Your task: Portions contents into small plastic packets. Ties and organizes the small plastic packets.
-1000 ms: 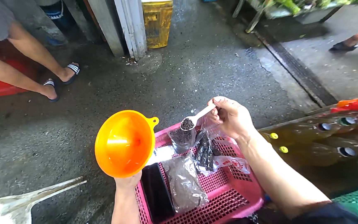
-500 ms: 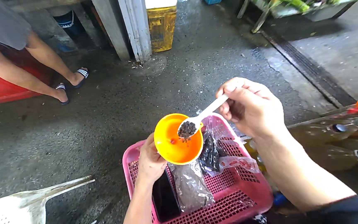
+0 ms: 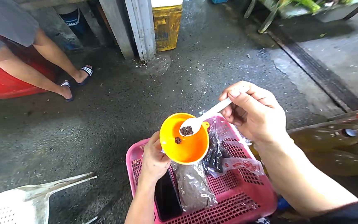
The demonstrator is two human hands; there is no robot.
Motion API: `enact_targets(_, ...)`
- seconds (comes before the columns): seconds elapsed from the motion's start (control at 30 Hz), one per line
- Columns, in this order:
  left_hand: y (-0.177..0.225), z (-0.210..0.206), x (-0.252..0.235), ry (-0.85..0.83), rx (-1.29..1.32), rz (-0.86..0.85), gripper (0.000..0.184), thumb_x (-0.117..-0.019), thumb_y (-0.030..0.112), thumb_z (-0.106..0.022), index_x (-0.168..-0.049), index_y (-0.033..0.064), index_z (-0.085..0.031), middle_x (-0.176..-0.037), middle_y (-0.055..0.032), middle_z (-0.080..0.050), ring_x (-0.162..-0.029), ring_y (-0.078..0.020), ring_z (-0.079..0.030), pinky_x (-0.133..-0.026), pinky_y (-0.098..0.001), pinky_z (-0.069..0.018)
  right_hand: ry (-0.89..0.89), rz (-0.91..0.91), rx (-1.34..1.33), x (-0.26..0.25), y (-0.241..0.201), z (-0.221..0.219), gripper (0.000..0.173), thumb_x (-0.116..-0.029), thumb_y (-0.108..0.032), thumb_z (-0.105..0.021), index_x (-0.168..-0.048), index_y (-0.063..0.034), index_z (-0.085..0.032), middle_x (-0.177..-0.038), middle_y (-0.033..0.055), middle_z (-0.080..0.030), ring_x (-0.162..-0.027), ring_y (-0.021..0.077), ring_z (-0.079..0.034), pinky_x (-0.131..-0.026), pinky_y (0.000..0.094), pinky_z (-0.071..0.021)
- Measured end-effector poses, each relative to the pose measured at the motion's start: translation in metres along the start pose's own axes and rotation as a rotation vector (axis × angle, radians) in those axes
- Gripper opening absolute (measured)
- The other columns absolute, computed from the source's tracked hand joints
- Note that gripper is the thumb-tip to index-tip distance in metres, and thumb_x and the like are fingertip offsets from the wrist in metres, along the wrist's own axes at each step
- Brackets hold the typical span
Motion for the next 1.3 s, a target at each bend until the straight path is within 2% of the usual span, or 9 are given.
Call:
enact_targets(0.5, 0.0, 0.003, 0.003, 0.024, 0.097, 0.071, 0.021, -0.0857, 0.02, -0.079, -0.106, 0.0177, -0.073, -0.113, 0.0147, -0.071, -0.109, 0.0069, -0.063, -0.095, -0.016, -0.0549, 0.157, -0.182, -0.245, 0.006, 0.012, 0.006, 0.036, -0.1095, -0.023, -0.036, -0.098, -0.0126, -0.068, -0.064, -0.0025, -0.061, -0.044, -0.0002, -0.047, -0.041, 0.0128, -0.0389)
enact_targets(0.63, -0.008, 0.016, 0.009, 0.142, 0.128, 0.149, 0.034, -0.0792, 0.01, -0.082, -0.11, 0.0116, -0.068, -0.107, 0.0141, -0.073, -0.103, 0.0036, -0.068, -0.094, -0.0197, -0.0578, 0.259, -0.189, -0.196, 0.012, 0.019, 0.03, 0.039, -0.1095, -0.023, -0.032, -0.097, -0.0143, -0.068, -0.067, -0.0049, -0.061, -0.046, -0.0009, -0.047, -0.042, 0.0124, -0.0386)
enact_targets(0.77, -0.014, 0.026, 0.015, 0.233, 0.079, 0.147, 0.044, -0.0769, 0.012, -0.086, -0.114, 0.0109, -0.063, -0.105, 0.0165, -0.073, -0.102, 0.005, -0.068, -0.094, -0.0192, -0.0577, 0.276, -0.17, 0.012, 0.021, 0.036, 0.048, 0.031, -0.1096, -0.022, -0.038, -0.102, -0.0172, -0.068, -0.072, -0.004, -0.066, -0.049, 0.0017, -0.053, -0.044, 0.0156, -0.0436)
enact_targets(0.9, -0.014, 0.025, 0.016, 0.248, 0.055, 0.147, 0.047, -0.075, 0.011, -0.086, -0.115, 0.0095, -0.062, -0.105, 0.0174, -0.073, -0.102, 0.0067, -0.067, -0.094, -0.0176, -0.0569, 0.02, -0.158, 0.448, 0.033, 0.052, 0.032, 0.02, -0.1058, -0.019, -0.049, -0.104, -0.0128, -0.068, -0.078, -0.0044, -0.071, -0.061, 0.0024, -0.063, -0.054, 0.019, -0.0528)
enact_targets(0.97, -0.013, 0.023, 0.016, 0.239, 0.056, 0.139, 0.046, -0.0761, 0.011, -0.085, -0.116, 0.011, -0.062, -0.105, 0.0181, -0.073, -0.103, 0.007, -0.067, -0.095, -0.0177, -0.0569, -0.101, -0.151, 0.596, 0.037, 0.062, 0.022, 0.02, -0.1044, -0.023, -0.054, -0.105, -0.0129, -0.071, -0.079, -0.0071, -0.07, -0.065, -0.0006, -0.063, -0.06, 0.0188, -0.0548)
enact_targets(1.03, -0.013, 0.023, 0.016, 0.24, 0.05, 0.128, 0.045, -0.0768, 0.011, -0.084, -0.116, 0.0111, -0.062, -0.105, 0.0182, -0.073, -0.103, 0.0069, -0.067, -0.095, -0.0177, -0.0566, -0.125, -0.168, 0.712, 0.039, 0.07, 0.022, 0.028, -0.1013, -0.038, -0.06, -0.117, -0.0168, -0.07, -0.081, -0.0071, -0.069, -0.067, 0.0, -0.063, -0.063, 0.0214, -0.0555)
enact_targets(1.1, -0.013, 0.024, 0.016, 0.245, 0.056, 0.117, 0.044, -0.0774, 0.01, -0.084, -0.115, 0.0109, -0.062, -0.105, 0.0176, -0.073, -0.103, 0.0062, -0.067, -0.095, -0.0185, -0.0572, -0.083, -0.107, 0.871, 0.036, 0.065, 0.028, 0.058, -0.0927, -0.055, -0.068, -0.136, -0.0163, -0.062, -0.085, -0.0031, -0.068, -0.069, 0.0063, -0.064, -0.064, 0.0289, -0.0571)
enact_targets(1.17, -0.011, 0.023, 0.013, 0.236, 0.058, 0.104, 0.04, -0.0791, 0.01, -0.083, -0.114, 0.01, -0.063, -0.105, 0.0164, -0.073, -0.103, 0.0056, -0.068, -0.094, -0.0192, -0.0576, -0.044, 0.079, 0.977, 0.034, 0.045, 0.031, 0.078, -0.0886, -0.062, -0.068, -0.144, -0.0084, -0.055, -0.09, 0.0039, -0.065, -0.073, 0.0136, -0.06, -0.063, 0.0331, -0.0531)
enact_targets(1.3, 0.003, 0.019, 0.001, 0.212, -0.036, 0.071, 0.025, -0.0833, 0.005, -0.075, -0.106, 0.0005, -0.065, -0.101, 0.0089, -0.073, -0.1, 0.0059, -0.067, -0.092, -0.0171, -0.0573, -0.073, 0.469, 0.849, 0.04, -0.004, 0.011, 0.052, -0.1002, -0.043, -0.06, -0.14, -0.0104, -0.055, -0.086, 0.0019, -0.065, -0.074, 0.0064, -0.061, -0.065, 0.0229, -0.0533)
Point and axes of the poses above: each hand's wrist, its own x-axis away from the middle knuckle, its own z-axis out of the back of the hand, y = z × x, the point moved 4 cm from there along -x, towards the middle knuckle
